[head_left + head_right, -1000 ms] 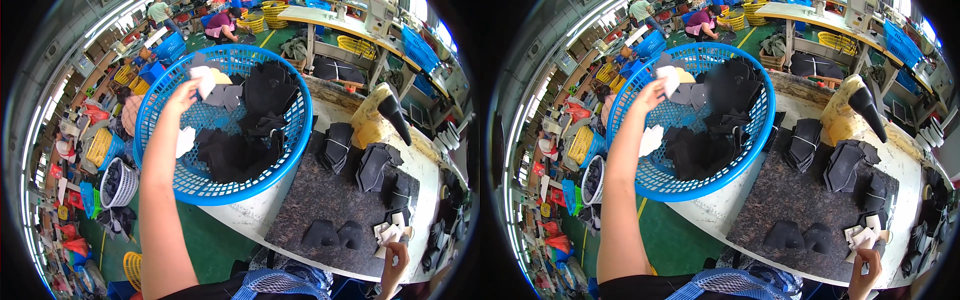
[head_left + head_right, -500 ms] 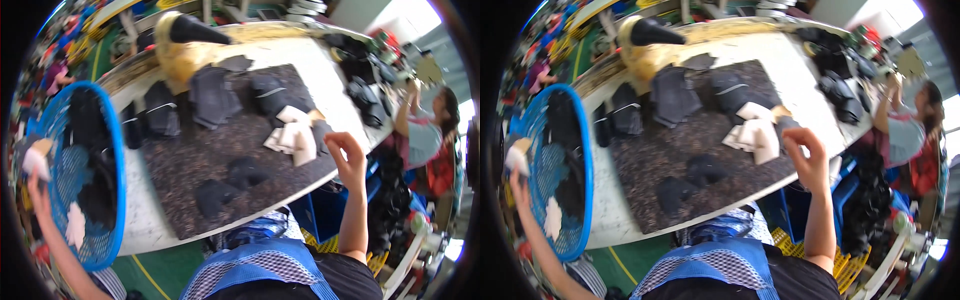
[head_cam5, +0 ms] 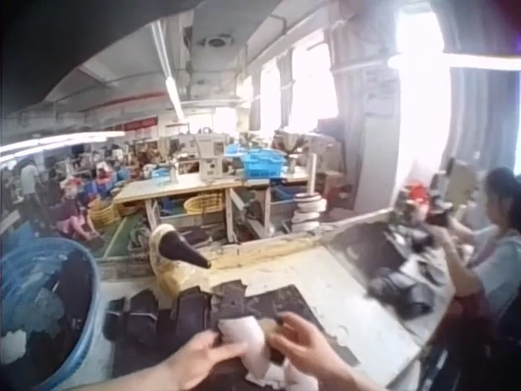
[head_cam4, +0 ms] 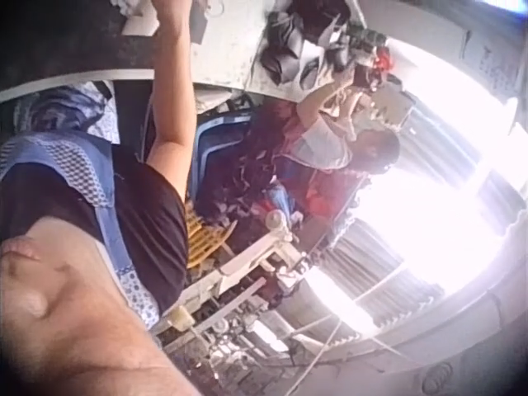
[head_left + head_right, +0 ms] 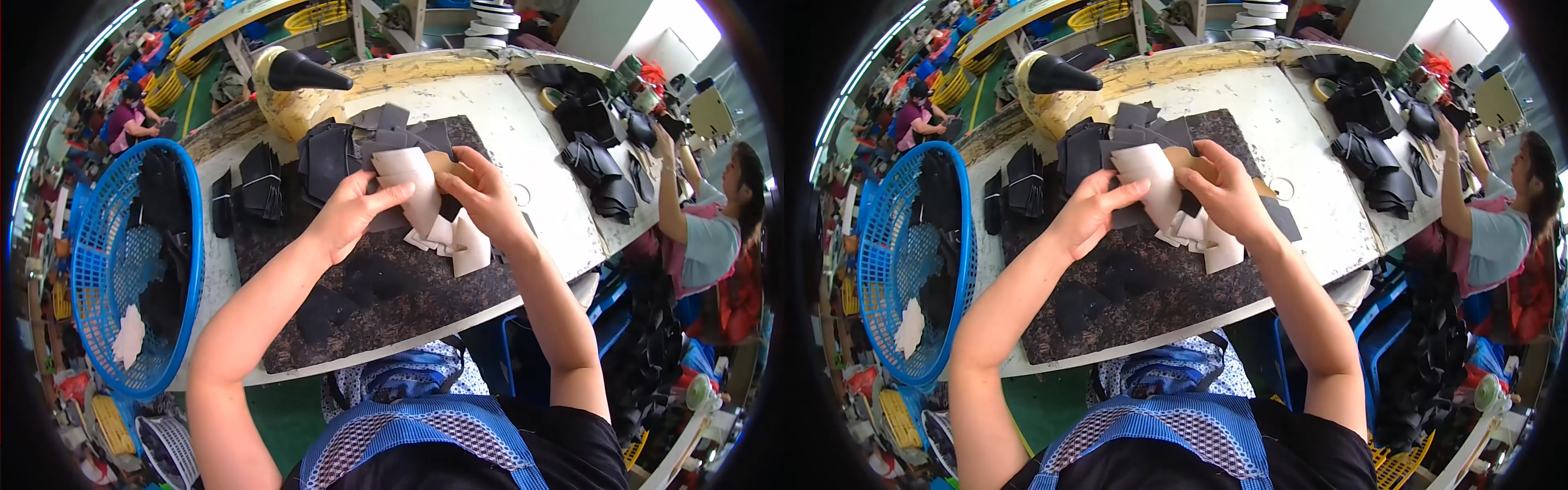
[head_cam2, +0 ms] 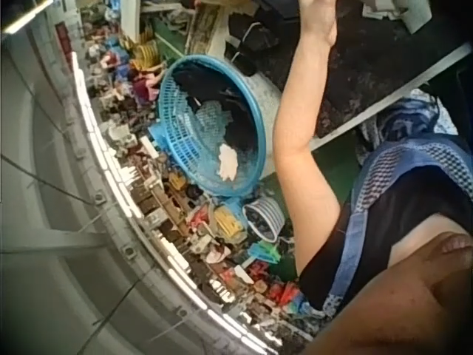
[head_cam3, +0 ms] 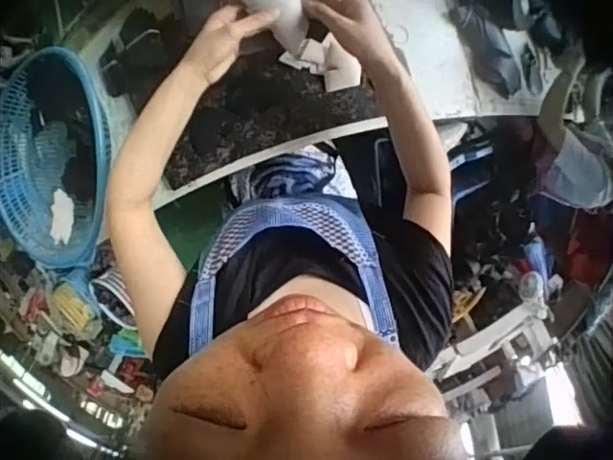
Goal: Stitching shoe parts together using a sewing machine and then sorting the pieces at a workstation.
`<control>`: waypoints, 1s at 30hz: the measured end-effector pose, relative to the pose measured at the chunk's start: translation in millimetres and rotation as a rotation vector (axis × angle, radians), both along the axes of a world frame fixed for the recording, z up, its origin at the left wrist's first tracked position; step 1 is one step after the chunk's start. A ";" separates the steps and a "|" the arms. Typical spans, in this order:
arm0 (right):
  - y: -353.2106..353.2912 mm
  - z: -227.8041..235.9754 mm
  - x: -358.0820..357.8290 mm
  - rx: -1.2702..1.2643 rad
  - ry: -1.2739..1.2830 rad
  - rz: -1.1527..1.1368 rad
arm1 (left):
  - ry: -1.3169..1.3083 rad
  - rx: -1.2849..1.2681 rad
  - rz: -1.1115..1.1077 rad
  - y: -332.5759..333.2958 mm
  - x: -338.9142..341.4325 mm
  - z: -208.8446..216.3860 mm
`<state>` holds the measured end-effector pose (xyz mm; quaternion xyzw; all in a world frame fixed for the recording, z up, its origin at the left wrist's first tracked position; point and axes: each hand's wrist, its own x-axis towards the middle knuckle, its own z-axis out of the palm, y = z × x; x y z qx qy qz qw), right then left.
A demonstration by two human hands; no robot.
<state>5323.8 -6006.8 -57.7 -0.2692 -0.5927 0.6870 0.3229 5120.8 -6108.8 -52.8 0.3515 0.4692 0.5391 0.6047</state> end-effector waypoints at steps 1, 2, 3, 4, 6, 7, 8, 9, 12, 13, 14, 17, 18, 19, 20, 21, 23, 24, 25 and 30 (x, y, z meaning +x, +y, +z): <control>8.6 -8.4 1.8 0.123 -0.109 -0.008 | -0.111 -0.083 0.021 2.9 -0.1 -5.3; 14.8 -15.0 2.4 0.246 -0.216 -0.016 | -0.104 -0.089 0.035 1.6 -1.1 -10.8; 17.5 -20.4 0.9 0.272 -0.248 -0.040 | -0.020 -0.119 0.082 -2.4 -2.0 -14.3; 23.1 -28.9 -0.8 0.264 -0.240 -0.026 | 0.064 -0.150 0.128 -5.6 -3.7 -19.5; 33.6 -42.0 -5.5 0.481 -0.306 -0.092 | 0.074 -0.138 0.188 -8.5 -9.3 -37.5; 33.8 -45.7 -8.6 0.480 -0.253 -0.101 | 0.166 -0.108 0.225 -11.3 -9.1 -41.3; 33.5 -47.6 -8.9 0.475 -0.252 -0.096 | 0.258 -0.077 0.258 -13.7 -8.9 -44.9; 30.8 -42.8 -11.5 0.512 -0.285 -0.133 | 0.260 -0.082 0.265 -16.8 -11.9 -48.2; 26.4 -26.1 -15.4 0.568 -0.388 -0.169 | 0.281 0.009 0.329 -22.5 -19.1 -59.4; 24.5 -25.1 -16.5 0.898 -0.382 -0.308 | 0.343 0.101 0.345 -22.9 -19.3 -63.4; 22.0 -22.9 -17.3 1.228 -0.367 -0.449 | 0.405 0.193 0.359 -23.4 -19.7 -67.1; 1.1 -5.6 -17.3 1.193 -0.416 -0.273 | 0.361 0.221 0.377 -17.0 -7.6 -57.1; -8.0 -3.0 -20.6 1.116 -0.487 -0.122 | 0.356 0.223 0.373 -15.8 -6.5 -56.1; -12.0 -12.2 -26.6 1.132 -0.575 -0.156 | 0.413 0.237 0.366 -14.5 -5.8 -55.8; -12.7 -16.3 -26.1 1.132 -0.584 -0.158 | 0.468 0.251 0.359 -13.3 -5.5 -56.5; -13.3 -19.0 -26.8 1.116 -0.543 -0.144 | 0.518 0.220 0.381 -13.1 -8.9 -59.7; -13.6 -22.8 -21.9 1.103 -0.471 -0.088 | 0.427 0.159 0.442 -8.8 -14.4 -67.2; -19.0 -20.3 -16.3 1.102 -0.471 -0.079 | 0.342 0.096 0.500 -8.6 -18.2 -70.6; -25.9 -11.9 -8.3 0.897 -0.389 -0.061 | 0.330 0.066 0.466 -9.4 -24.8 -73.3; 14.7 13.3 24.3 0.283 -0.323 -0.188 | 0.312 0.118 0.407 -19.6 -34.7 -76.1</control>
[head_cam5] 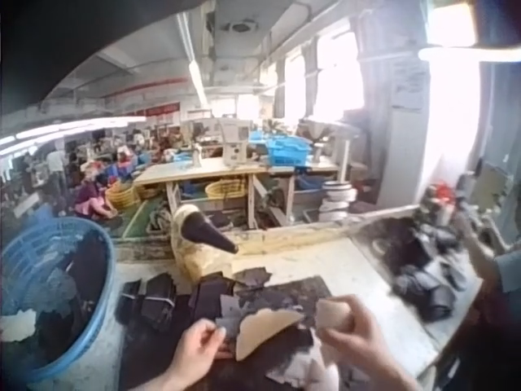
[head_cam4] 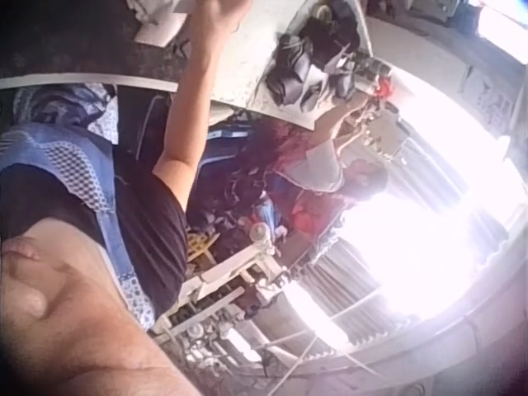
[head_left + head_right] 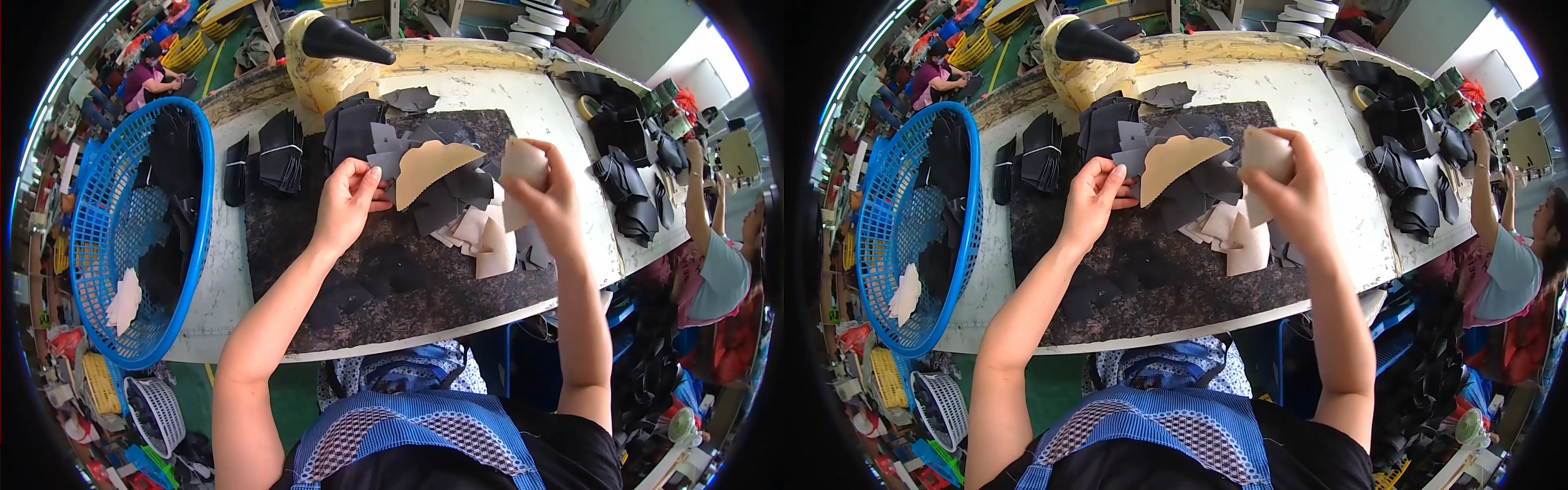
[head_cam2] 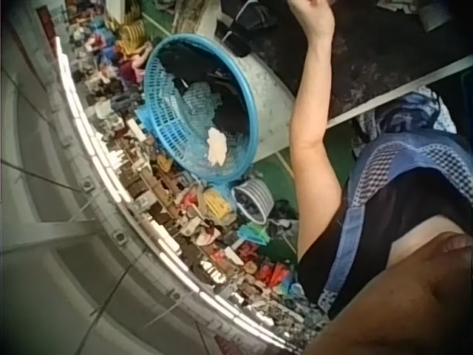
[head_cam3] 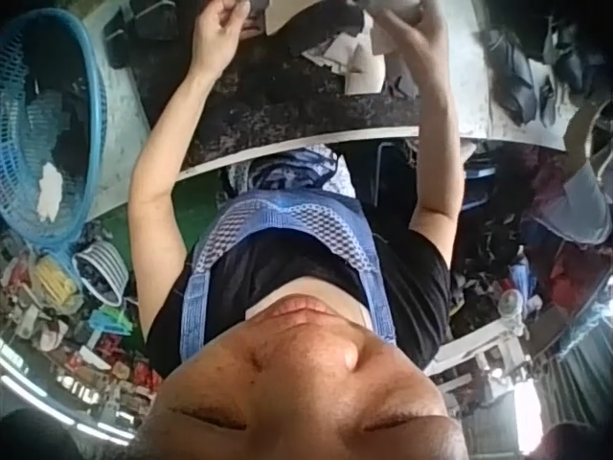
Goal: Stitching shoe parts together using a sewing machine and then sorting the pieces at a workstation.
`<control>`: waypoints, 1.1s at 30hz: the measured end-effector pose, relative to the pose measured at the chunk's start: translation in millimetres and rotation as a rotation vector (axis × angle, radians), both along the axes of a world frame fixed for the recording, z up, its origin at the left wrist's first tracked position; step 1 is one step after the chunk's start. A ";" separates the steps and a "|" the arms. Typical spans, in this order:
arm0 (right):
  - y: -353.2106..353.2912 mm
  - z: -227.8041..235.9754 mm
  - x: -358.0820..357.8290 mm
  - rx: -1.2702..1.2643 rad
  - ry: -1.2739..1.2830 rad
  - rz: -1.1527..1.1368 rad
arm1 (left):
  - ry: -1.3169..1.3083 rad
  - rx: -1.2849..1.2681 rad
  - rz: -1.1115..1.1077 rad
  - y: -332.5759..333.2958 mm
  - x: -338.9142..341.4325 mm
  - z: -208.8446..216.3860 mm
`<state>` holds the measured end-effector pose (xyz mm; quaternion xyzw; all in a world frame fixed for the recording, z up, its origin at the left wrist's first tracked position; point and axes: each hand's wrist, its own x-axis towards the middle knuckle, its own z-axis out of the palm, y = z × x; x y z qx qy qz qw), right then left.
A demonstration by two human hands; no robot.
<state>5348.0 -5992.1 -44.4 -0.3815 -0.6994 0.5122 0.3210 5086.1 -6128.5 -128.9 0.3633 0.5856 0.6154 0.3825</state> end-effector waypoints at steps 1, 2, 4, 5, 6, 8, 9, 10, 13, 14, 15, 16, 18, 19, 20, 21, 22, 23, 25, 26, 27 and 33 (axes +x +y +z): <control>17.1 -9.2 5.1 0.003 -0.002 -0.008 | 0.011 0.053 -0.010 -0.4 1.2 -1.7; 34.3 -24.0 13.0 0.245 -0.207 -0.056 | 0.005 0.062 -0.027 0.9 6.4 0.5; 37.3 -28.8 6.0 0.797 -0.477 -0.206 | 0.138 0.147 0.020 -4.1 9.7 2.4; 36.8 -29.2 2.9 0.698 -0.334 -0.156 | 0.188 0.170 0.006 -6.2 10.7 3.4; 29.5 -20.4 -9.5 0.595 -0.184 -0.095 | 0.195 0.170 0.016 -8.8 11.7 8.3; 13.5 -13.3 -33.8 0.771 -0.148 0.153 | 0.179 0.211 0.007 -11.9 17.2 15.6; -2.2 -8.6 -51.5 0.874 -0.123 0.214 | 0.194 0.218 0.023 -15.8 13.6 14.0; -10.5 -11.3 -60.3 0.988 -0.157 0.215 | 0.197 0.221 0.027 -16.5 11.9 13.4; -10.6 -27.2 -57.4 1.064 -0.159 0.236 | -0.074 0.064 0.068 -19.5 14.6 7.8; -12.2 -28.5 -53.2 1.139 -0.165 0.253 | -0.077 0.068 0.075 -19.2 17.0 5.1; -16.2 -29.3 -52.7 1.211 -0.165 0.270 | -0.085 0.065 0.064 -20.5 17.9 4.6; -21.6 -29.4 -53.7 1.211 -0.160 0.277 | -0.094 0.063 0.053 -22.1 19.3 4.0; -31.2 -26.1 -55.9 1.015 -0.176 0.245 | -0.030 0.119 -0.019 -27.2 23.3 4.7; -30.0 -29.6 -56.4 1.017 -0.198 0.252 | -0.047 0.116 -0.020 -27.5 22.8 3.3; -27.7 -36.8 -54.4 1.016 -0.199 0.253 | -0.065 0.111 -0.021 -27.7 22.1 1.6; -25.5 -41.0 -52.0 0.998 -0.245 0.272 | -0.069 0.111 -0.021 -26.7 23.6 4.8; -24.4 -44.2 -50.3 0.979 -0.290 0.293 | -0.048 0.101 -0.029 -25.5 24.9 7.5; -23.0 -45.6 -47.8 0.975 -0.293 0.296 | -0.027 0.089 -0.036 -23.9 25.7 10.1; -34.8 -30.1 -50.3 0.978 -0.289 0.198 | 0.036 0.100 -0.066 -25.3 22.6 17.2; -33.4 -31.6 -48.2 1.010 -0.276 0.186 | 0.101 0.122 -0.111 -25.6 21.7 18.7; -31.9 -32.0 -48.2 1.031 -0.251 0.171 | 0.033 0.158 -0.135 -22.4 19.6 19.3; -31.4 -32.9 -40.2 1.246 -0.121 0.192 | -0.198 -0.058 -0.055 -19.0 19.1 5.0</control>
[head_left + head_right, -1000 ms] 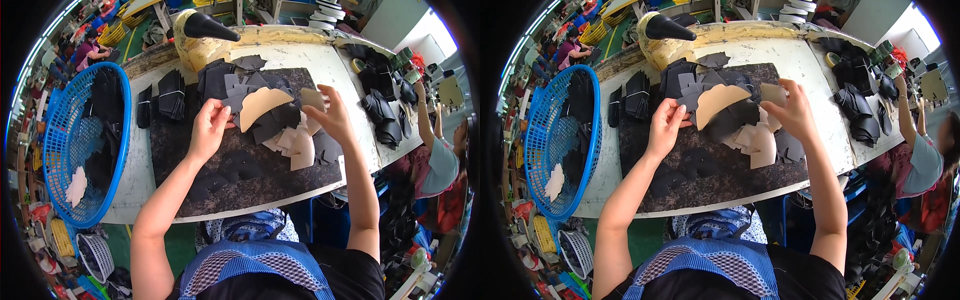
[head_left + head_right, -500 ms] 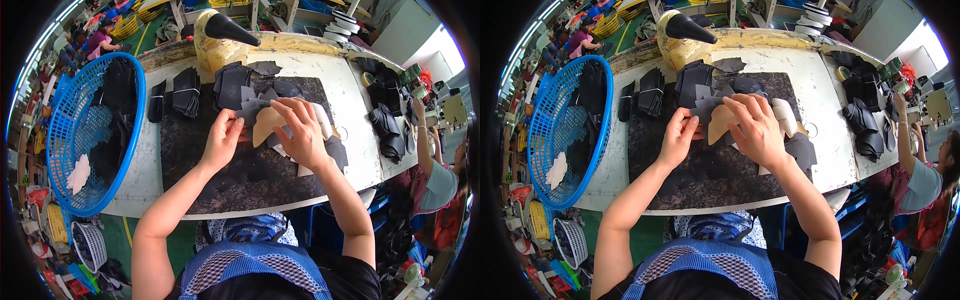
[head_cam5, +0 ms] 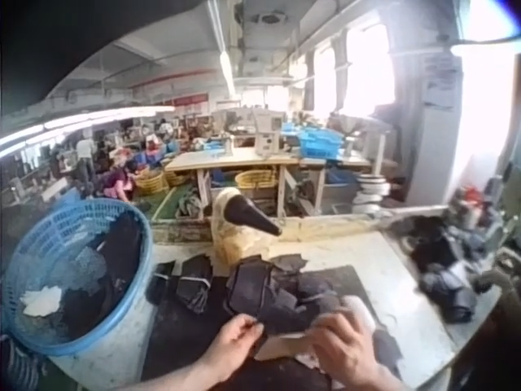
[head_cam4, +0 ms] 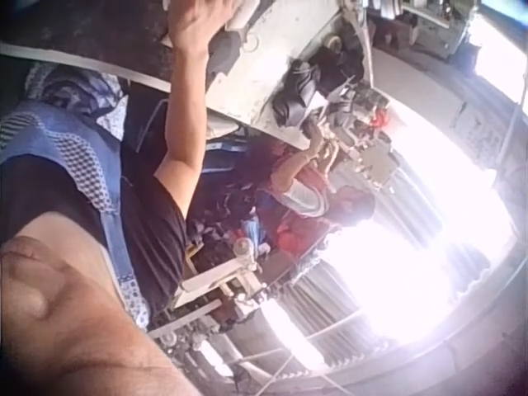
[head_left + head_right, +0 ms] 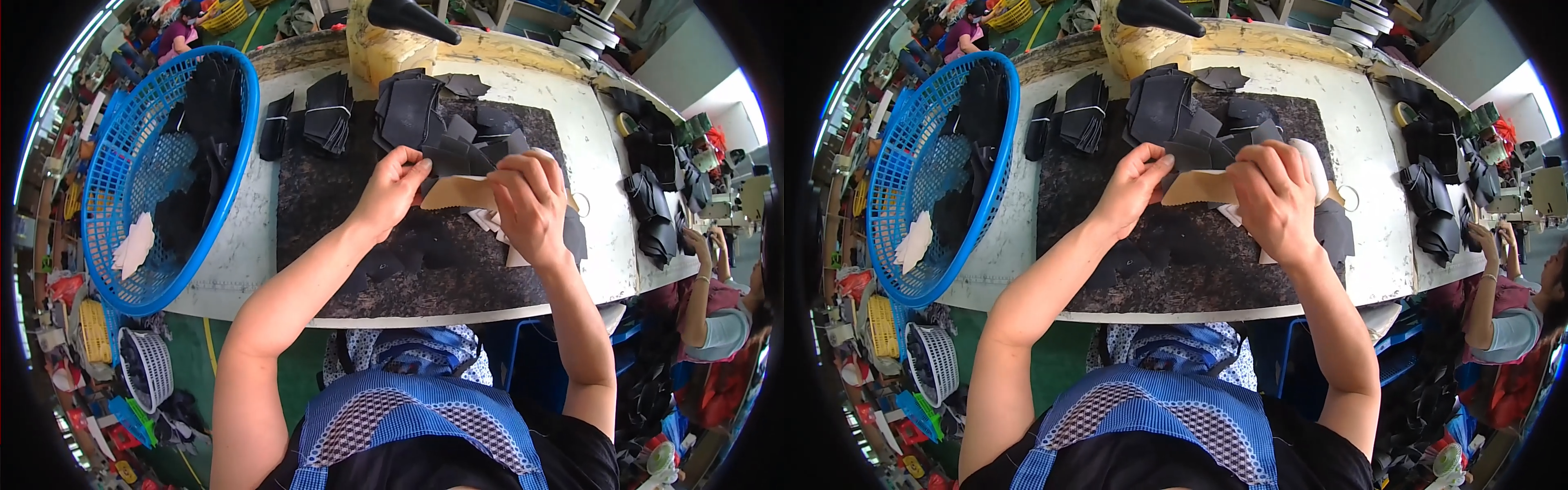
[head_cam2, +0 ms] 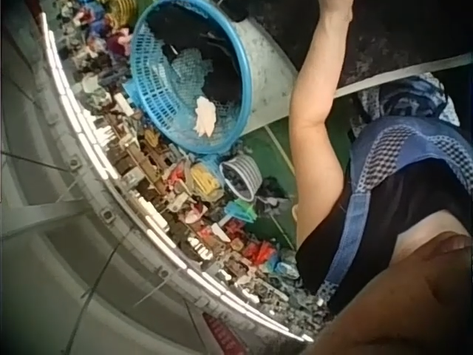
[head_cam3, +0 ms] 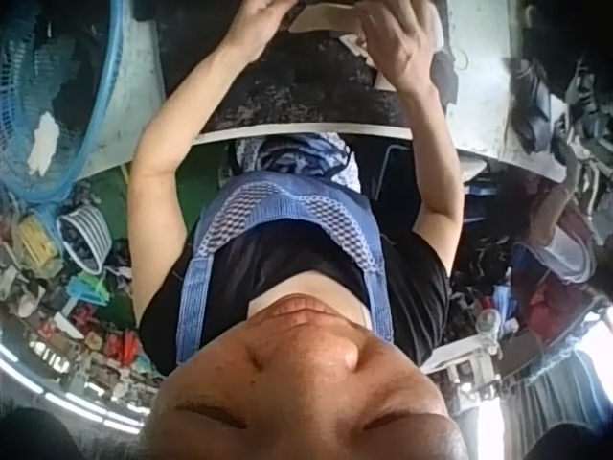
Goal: Stitching shoe parts together using a sewing machine and then sorting the pieces at a workstation.
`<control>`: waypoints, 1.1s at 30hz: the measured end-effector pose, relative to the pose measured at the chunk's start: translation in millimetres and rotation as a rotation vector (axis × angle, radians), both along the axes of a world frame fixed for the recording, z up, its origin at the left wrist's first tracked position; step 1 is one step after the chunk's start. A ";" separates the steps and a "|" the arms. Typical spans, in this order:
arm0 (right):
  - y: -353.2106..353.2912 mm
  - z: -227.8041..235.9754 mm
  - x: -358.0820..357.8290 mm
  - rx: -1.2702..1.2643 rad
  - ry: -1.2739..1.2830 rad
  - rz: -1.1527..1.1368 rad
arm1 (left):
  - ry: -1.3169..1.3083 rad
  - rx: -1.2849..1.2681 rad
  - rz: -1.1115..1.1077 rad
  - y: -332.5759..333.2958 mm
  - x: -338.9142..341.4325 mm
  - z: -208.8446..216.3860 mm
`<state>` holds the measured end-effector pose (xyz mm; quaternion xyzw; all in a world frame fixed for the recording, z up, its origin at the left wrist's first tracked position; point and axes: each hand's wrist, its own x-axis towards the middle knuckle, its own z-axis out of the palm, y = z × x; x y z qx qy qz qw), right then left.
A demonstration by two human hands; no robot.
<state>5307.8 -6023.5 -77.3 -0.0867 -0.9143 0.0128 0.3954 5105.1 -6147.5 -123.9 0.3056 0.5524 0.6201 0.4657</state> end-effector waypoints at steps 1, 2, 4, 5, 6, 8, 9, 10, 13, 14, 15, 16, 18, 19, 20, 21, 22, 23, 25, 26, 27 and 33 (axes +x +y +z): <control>-4.0 3.3 3.9 -0.002 -0.001 0.005 | -0.027 -0.080 0.011 1.1 2.5 -1.5; -7.1 6.5 10.6 -0.019 0.072 -0.048 | -0.054 -0.134 0.117 3.3 5.7 -3.1; -11.1 5.7 28.8 -0.197 0.247 -0.141 | -0.011 -0.172 0.088 2.6 5.2 -2.3; -12.2 1.5 35.4 -0.362 0.352 -0.171 | 0.037 -0.211 0.063 0.0 2.3 -0.8; -12.8 -2.9 38.5 -0.435 0.462 -0.219 | 0.147 -0.277 -0.042 -6.9 -3.3 10.0; -10.4 0.1 44.8 -0.452 0.362 -0.280 | 0.600 -0.131 0.123 -13.7 -8.9 12.0; -10.5 0.8 40.8 -0.428 0.314 -0.255 | 1.049 0.033 0.277 -18.0 -13.0 14.2; -11.5 -1.7 38.2 -0.445 0.259 -0.239 | 0.812 -0.013 0.247 -20.7 -10.8 29.3; -14.8 -0.9 12.6 -0.249 0.088 -0.177 | 1.051 0.522 0.161 -17.6 -10.0 49.5; -10.6 -6.2 8.6 -0.197 0.053 -0.182 | 1.095 0.567 0.029 -14.4 -4.7 54.6; -7.0 -10.8 3.3 -0.143 0.023 -0.182 | 1.033 0.578 -0.023 -10.3 6.8 57.1; -6.0 -11.1 2.0 -0.132 -0.001 -0.155 | 0.933 0.508 -0.075 -5.7 15.8 52.5; -4.9 -18.7 5.4 -0.129 0.008 -0.095 | 0.857 0.370 -0.207 8.0 21.1 30.2; -6.6 -21.3 8.1 -0.146 0.005 -0.103 | 0.855 0.388 -0.214 12.0 21.8 25.3; -7.4 -21.1 7.1 -0.114 0.077 -0.089 | 0.942 0.265 -0.316 14.5 20.7 20.3; -8.1 -17.3 7.3 -0.046 0.137 -0.105 | 1.024 0.146 -0.422 16.2 21.3 17.2; -5.0 -21.1 13.0 -0.057 0.148 -0.159 | 1.021 0.170 -0.435 18.1 22.8 12.8; -1.2 -24.6 18.5 -0.068 0.160 -0.210 | 0.948 0.161 -0.404 19.0 23.9 8.4; 1.1 -24.4 24.0 -0.192 0.192 -0.261 | 0.878 0.147 -0.376 14.8 22.7 10.2; 1.8 -24.2 23.5 -0.325 0.225 -0.294 | 0.832 0.199 -0.359 11.9 19.2 12.0; -0.5 -19.1 18.8 -0.330 0.229 -0.273 | 0.794 0.237 -0.325 4.5 13.6 16.2; 2.5 -27.8 3.8 -0.819 0.287 -0.029 | 0.136 0.318 -0.039 31.3 37.5 40.0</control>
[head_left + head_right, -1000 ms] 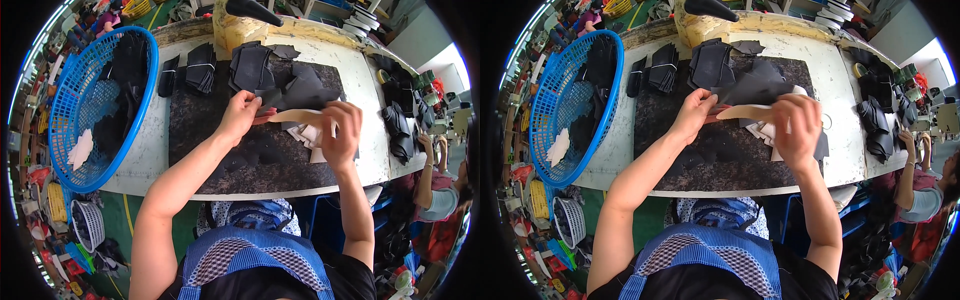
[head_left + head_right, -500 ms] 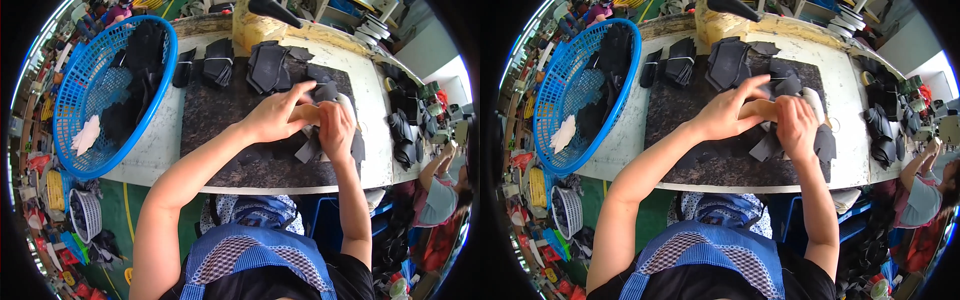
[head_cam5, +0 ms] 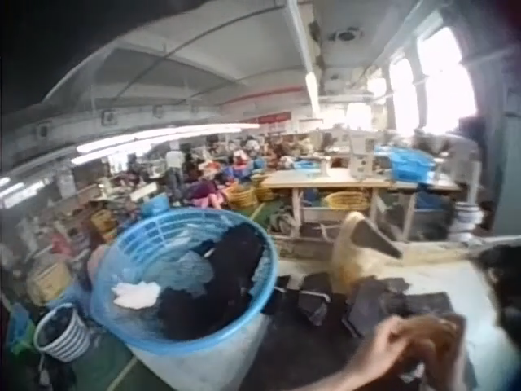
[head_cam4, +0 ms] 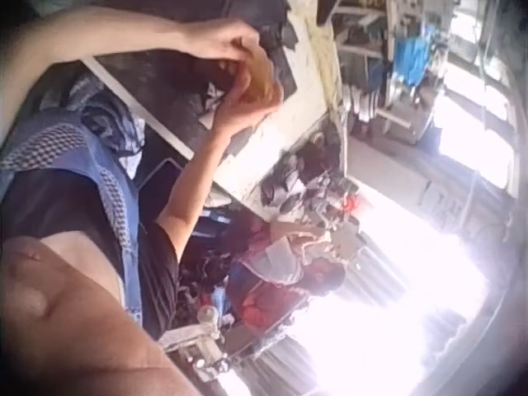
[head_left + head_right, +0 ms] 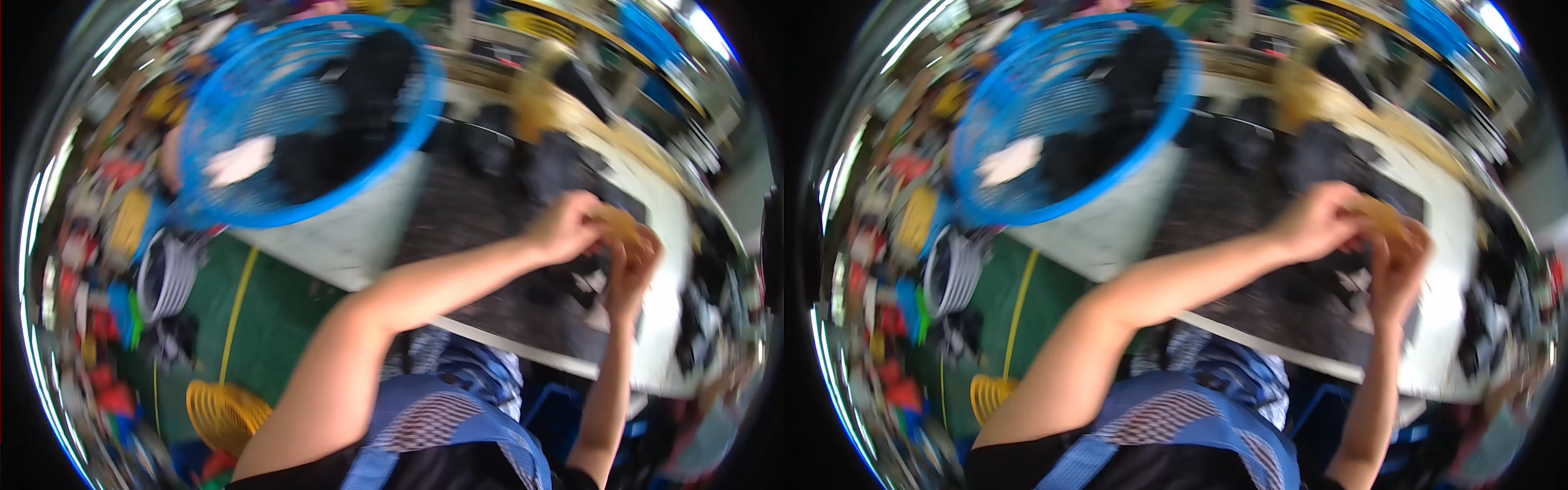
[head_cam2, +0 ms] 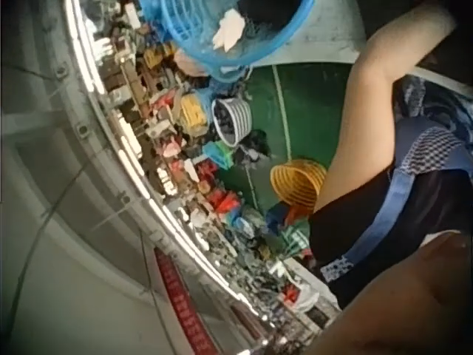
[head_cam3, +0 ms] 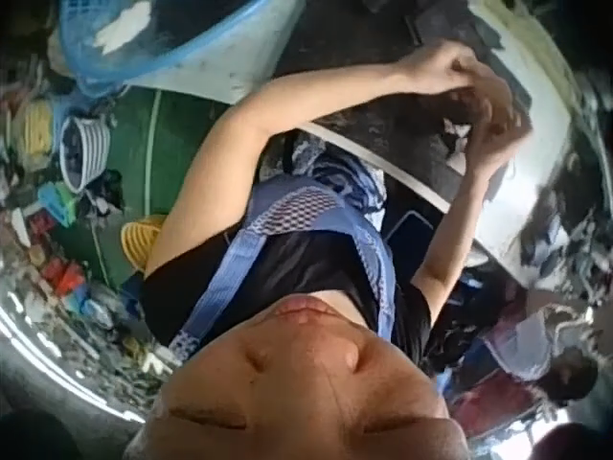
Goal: Stitching shoe parts together using a sewing machine and then sorting the pieces at a workstation.
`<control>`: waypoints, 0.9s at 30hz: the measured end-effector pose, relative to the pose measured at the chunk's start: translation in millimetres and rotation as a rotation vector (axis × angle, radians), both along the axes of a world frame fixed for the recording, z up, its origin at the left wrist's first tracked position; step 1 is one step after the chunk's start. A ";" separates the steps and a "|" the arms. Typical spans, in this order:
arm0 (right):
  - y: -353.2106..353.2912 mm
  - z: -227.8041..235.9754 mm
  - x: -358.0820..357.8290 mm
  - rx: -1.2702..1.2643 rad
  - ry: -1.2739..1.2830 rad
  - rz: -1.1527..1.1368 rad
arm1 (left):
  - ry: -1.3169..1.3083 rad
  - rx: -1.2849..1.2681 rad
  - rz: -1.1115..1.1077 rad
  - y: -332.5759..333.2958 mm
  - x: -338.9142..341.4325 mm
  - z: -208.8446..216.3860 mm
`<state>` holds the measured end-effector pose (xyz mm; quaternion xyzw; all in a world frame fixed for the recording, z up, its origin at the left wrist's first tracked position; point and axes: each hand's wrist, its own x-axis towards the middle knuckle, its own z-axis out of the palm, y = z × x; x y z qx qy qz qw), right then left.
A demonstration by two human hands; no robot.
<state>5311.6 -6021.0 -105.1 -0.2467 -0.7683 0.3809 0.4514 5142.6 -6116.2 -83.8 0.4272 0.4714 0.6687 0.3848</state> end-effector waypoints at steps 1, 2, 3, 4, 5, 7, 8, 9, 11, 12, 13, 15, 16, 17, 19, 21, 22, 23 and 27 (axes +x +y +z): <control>-16.0 12.6 -16.9 0.006 0.053 0.072 | 0.033 0.058 0.085 -1.1 -6.3 -3.7; -28.1 17.2 -22.1 0.017 0.092 0.111 | -0.115 0.140 0.061 -3.3 -6.8 -2.9; -13.8 0.9 -5.5 -0.020 -0.027 0.153 | -0.116 0.181 0.061 -5.2 -7.4 3.3; 5.0 -17.3 8.3 -0.054 -0.153 0.182 | -0.086 0.193 0.079 -12.4 -10.1 8.8; 6.9 -21.8 8.8 0.066 -0.229 0.115 | -0.122 0.197 0.108 -25.0 -18.6 16.6; 3.0 0.5 10.6 0.176 -0.441 0.042 | -0.048 0.214 0.234 -67.7 -44.2 37.0; 18.7 -4.3 24.5 0.164 -0.436 -0.026 | 0.061 0.239 0.316 -92.8 -67.9 53.1; 24.9 -1.5 41.6 0.196 -0.412 -0.101 | 0.112 0.229 0.381 -120.4 -96.7 69.3; 41.9 3.3 83.7 0.186 -0.429 -0.218 | 0.445 -0.069 0.617 -199.7 -165.6 102.2; 26.6 12.1 82.0 0.125 -0.340 -0.177 | 0.407 -0.124 0.916 -230.9 -188.0 104.1; 8.8 18.4 73.1 0.129 -0.365 -0.153 | 0.419 -0.292 0.926 -276.5 -233.5 110.8; -24.2 40.0 40.3 0.052 -0.427 0.032 | 0.344 -0.712 0.818 -392.3 -305.3 109.6; -33.7 41.5 33.3 0.190 -0.410 0.085 | 0.425 -0.931 0.838 -400.0 -310.4 102.4; -42.0 46.5 34.2 0.200 -0.443 0.099 | 0.413 -1.002 0.804 -395.0 -312.2 95.2; -51.8 47.9 36.3 0.207 -0.477 0.100 | 0.312 -1.073 0.734 -393.2 -331.7 76.8; -52.6 45.1 40.5 0.160 -0.464 0.113 | 0.702 -1.453 0.645 -428.3 -366.8 81.8; -59.4 55.3 31.7 0.206 -0.469 0.169 | 1.665 -1.169 0.962 -530.6 -392.7 82.1; -61.2 48.7 39.0 0.292 -0.546 0.118 | 1.709 -1.399 0.919 -429.3 -345.9 77.0; -72.5 42.5 34.3 0.438 -0.700 0.258 | 1.127 -0.452 0.782 -281.0 -193.7 94.4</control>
